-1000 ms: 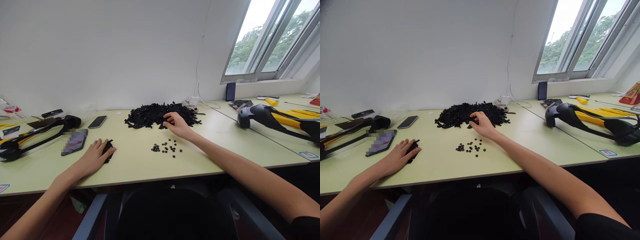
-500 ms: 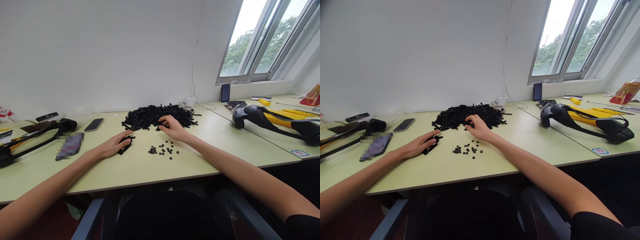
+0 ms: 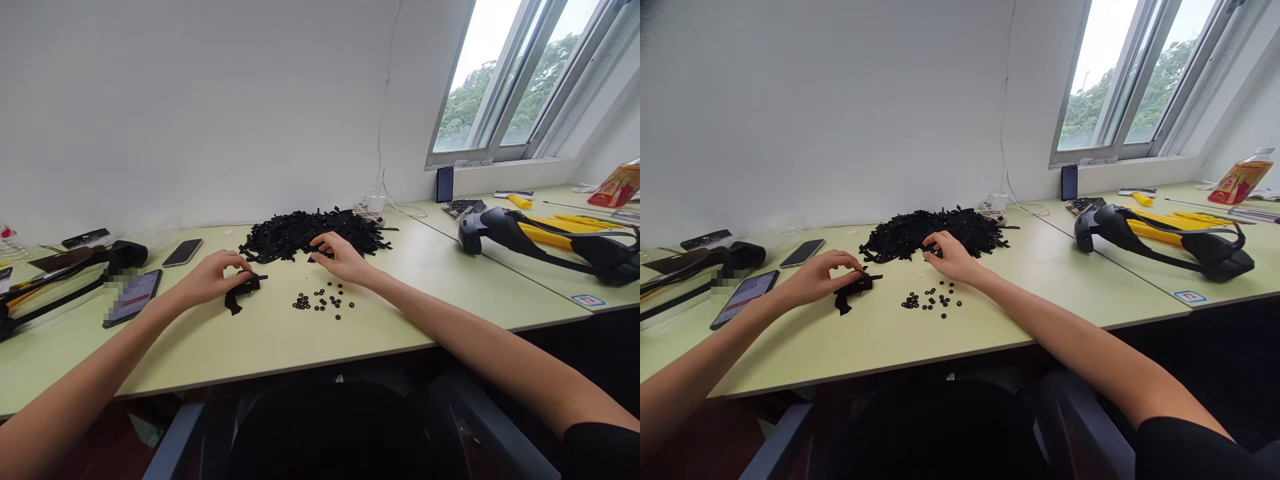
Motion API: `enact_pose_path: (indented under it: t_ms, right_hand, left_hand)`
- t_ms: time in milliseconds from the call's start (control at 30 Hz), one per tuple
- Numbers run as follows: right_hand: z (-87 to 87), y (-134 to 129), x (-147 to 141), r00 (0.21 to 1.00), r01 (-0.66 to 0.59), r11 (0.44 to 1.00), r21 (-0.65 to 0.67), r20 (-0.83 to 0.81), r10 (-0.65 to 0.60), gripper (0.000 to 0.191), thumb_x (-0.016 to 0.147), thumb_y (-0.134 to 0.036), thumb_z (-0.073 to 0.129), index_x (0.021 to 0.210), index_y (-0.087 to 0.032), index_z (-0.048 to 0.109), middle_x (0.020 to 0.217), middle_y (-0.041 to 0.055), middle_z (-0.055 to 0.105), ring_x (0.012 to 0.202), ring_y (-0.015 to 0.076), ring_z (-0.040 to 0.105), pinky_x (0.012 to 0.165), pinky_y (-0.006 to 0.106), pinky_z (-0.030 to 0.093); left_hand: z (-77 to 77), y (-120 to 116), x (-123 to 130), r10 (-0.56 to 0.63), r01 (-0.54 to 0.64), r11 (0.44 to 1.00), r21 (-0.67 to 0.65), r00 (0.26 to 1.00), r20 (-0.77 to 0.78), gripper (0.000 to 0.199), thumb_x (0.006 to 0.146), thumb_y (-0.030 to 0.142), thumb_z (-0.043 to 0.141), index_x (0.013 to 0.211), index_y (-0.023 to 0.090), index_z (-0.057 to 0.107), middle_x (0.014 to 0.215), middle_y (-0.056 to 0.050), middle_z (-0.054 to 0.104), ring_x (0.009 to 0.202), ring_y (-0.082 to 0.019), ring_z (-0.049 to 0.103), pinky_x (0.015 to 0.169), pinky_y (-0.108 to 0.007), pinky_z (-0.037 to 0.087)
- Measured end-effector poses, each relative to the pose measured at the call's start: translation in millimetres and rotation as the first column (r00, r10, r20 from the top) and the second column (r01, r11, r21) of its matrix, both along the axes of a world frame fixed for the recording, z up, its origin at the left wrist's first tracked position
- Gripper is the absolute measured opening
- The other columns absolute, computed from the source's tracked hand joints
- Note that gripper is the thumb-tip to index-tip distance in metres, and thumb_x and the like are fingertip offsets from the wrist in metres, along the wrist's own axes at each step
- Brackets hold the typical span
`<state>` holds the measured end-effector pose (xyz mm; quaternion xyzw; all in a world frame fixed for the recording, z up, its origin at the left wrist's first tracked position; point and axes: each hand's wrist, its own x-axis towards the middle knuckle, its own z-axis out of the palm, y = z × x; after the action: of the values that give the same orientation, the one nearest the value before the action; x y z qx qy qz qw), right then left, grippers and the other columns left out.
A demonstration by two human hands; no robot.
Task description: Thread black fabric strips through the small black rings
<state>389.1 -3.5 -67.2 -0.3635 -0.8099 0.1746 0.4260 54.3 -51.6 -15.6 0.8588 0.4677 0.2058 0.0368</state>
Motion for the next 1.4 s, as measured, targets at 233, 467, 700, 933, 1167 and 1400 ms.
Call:
enact_pose_path:
  t_ms: [233,467,700,933,1167,1400]
  right_hand:
    - [12.1,-14.9,-9.4,0.984,-0.169,0.980,-0.105,-0.081,0.161,0.034,0.099,-0.052,0.059,0.104,-0.021,0.069,0.095,0.0050,0.072,0.082,0.0170,0.063,0.072,0.032,0.051]
    - [10.2,-7.7,-8.2,0.984,-0.108,0.991,-0.073,-0.153,0.096,0.022,0.089,-0.041,0.069,0.091,-0.018,0.070,0.069,-0.0015,0.058,0.063,0.0123,0.049,0.057,0.027,0.037]
    - [12.6,-1.9,-2.3,0.985,-0.064,0.995,-0.078,-0.167,0.051,0.007,0.081,-0.024,0.065,0.084,-0.018,0.067,0.076,0.0002,0.066,0.067,0.0122,0.055,0.062,0.026,0.041]
    - [9.4,3.1,-1.0,0.977,-0.036,0.993,-0.109,-0.214,0.012,0.008,0.083,-0.026,0.067,0.087,-0.020,0.063,0.080,0.0027,0.072,0.073,0.0162,0.066,0.066,0.029,0.051]
    - [8.6,4.7,2.0,0.992,0.023,0.995,-0.097,-0.120,-0.035,0.016,0.087,-0.021,0.060,0.093,-0.020,0.075,0.082,0.0048,0.076,0.073,0.0184,0.070,0.068,0.032,0.053]
    - [7.4,6.3,3.5,0.993,0.042,0.996,-0.076,-0.106,-0.050,0.011,0.085,-0.025,0.066,0.087,-0.020,0.075,0.079,0.0038,0.075,0.070,0.0168,0.066,0.063,0.029,0.049]
  left_hand:
    - [32.8,1.2,64.6,-0.045,0.049,0.997,-0.061,0.997,0.061,0.033,0.094,0.049,0.061,0.094,0.021,0.077,0.080,-0.002,0.074,0.068,-0.016,0.062,0.062,-0.027,0.043]
    - [24.0,22.8,121.0,-0.199,0.198,0.971,0.135,0.980,-0.005,0.018,0.092,0.029,0.060,0.092,0.018,0.074,0.084,-0.005,0.071,0.077,-0.018,0.064,0.069,-0.028,0.043]
    - [-3.8,28.7,112.2,-0.156,0.131,0.985,0.114,0.955,0.253,0.033,0.096,0.048,0.063,0.111,0.020,0.070,0.082,-0.002,0.069,0.070,-0.015,0.059,0.066,-0.027,0.044]
    - [-23.7,22.5,114.5,-0.313,0.327,0.913,-0.243,0.945,0.096,0.039,0.100,0.051,0.056,0.116,0.023,0.077,0.093,-0.006,0.076,0.077,-0.019,0.067,0.068,-0.027,0.048]
    - [-44.2,17.7,137.7,-0.374,0.373,0.926,-0.053,0.927,-0.019,0.041,0.105,0.045,0.046,0.119,0.025,0.078,0.105,-0.010,0.071,0.089,-0.022,0.068,0.079,-0.032,0.049]
    - [-42.9,27.4,130.7,-0.210,0.240,0.954,-0.180,0.962,0.174,0.023,0.093,0.037,0.060,0.094,0.020,0.075,0.088,-0.005,0.076,0.076,-0.020,0.067,0.068,-0.031,0.049]
